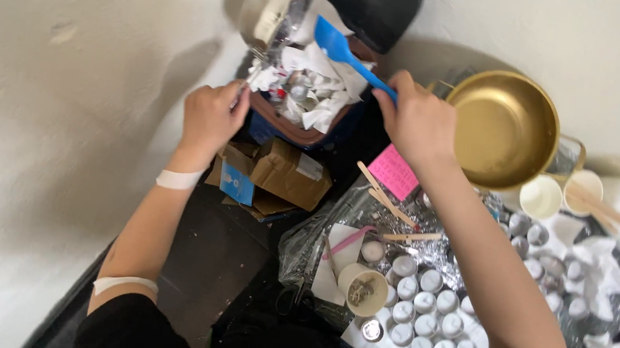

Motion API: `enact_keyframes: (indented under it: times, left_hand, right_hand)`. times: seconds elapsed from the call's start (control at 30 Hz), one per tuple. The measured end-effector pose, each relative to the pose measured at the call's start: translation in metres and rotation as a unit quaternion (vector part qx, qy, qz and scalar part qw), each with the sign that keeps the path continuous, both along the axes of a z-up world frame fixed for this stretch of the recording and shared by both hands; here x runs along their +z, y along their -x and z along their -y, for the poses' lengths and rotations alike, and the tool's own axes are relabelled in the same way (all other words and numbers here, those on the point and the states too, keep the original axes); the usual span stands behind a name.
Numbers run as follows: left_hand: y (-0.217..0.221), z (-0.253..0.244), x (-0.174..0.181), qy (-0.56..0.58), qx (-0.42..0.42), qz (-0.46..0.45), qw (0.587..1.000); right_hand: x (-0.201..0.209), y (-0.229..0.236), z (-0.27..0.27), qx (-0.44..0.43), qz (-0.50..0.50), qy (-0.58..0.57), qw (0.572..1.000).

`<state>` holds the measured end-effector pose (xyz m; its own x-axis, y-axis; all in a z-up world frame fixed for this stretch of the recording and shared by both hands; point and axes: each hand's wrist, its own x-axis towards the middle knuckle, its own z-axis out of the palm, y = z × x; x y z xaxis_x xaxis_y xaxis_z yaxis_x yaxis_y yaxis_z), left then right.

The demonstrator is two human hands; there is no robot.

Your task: Cleaning a metal melting pot using paper towels and a scraper.

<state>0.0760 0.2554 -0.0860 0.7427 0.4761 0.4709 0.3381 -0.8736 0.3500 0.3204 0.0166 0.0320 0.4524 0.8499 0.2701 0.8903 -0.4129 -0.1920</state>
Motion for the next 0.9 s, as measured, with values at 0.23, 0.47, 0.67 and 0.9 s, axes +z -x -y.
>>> enact_keyframes:
  times: [0.23,0.47,0.67,0.9]
  left_hand:
    - [-0.015,-0.015,0.001,-0.144,-0.060,0.001,0.988]
    - [-0.010,-0.018,0.009,-0.201,-0.078,-0.028,0.976]
    - [-0.005,-0.004,0.051,-0.242,-0.102,-0.014,0.965]
    - [-0.002,0.005,0.075,-0.275,-0.114,-0.015,0.955]
  right_hand:
    - [-0.007,-0.008,0.002,-0.012,0.007,0.015,1.000]
    - [-0.007,-0.008,0.018,-0.031,0.028,0.042,0.998]
    - [-0.007,-0.004,0.027,-0.038,0.021,0.037,0.998]
    - [-0.012,0.002,0.037,-0.047,0.020,0.010,0.999]
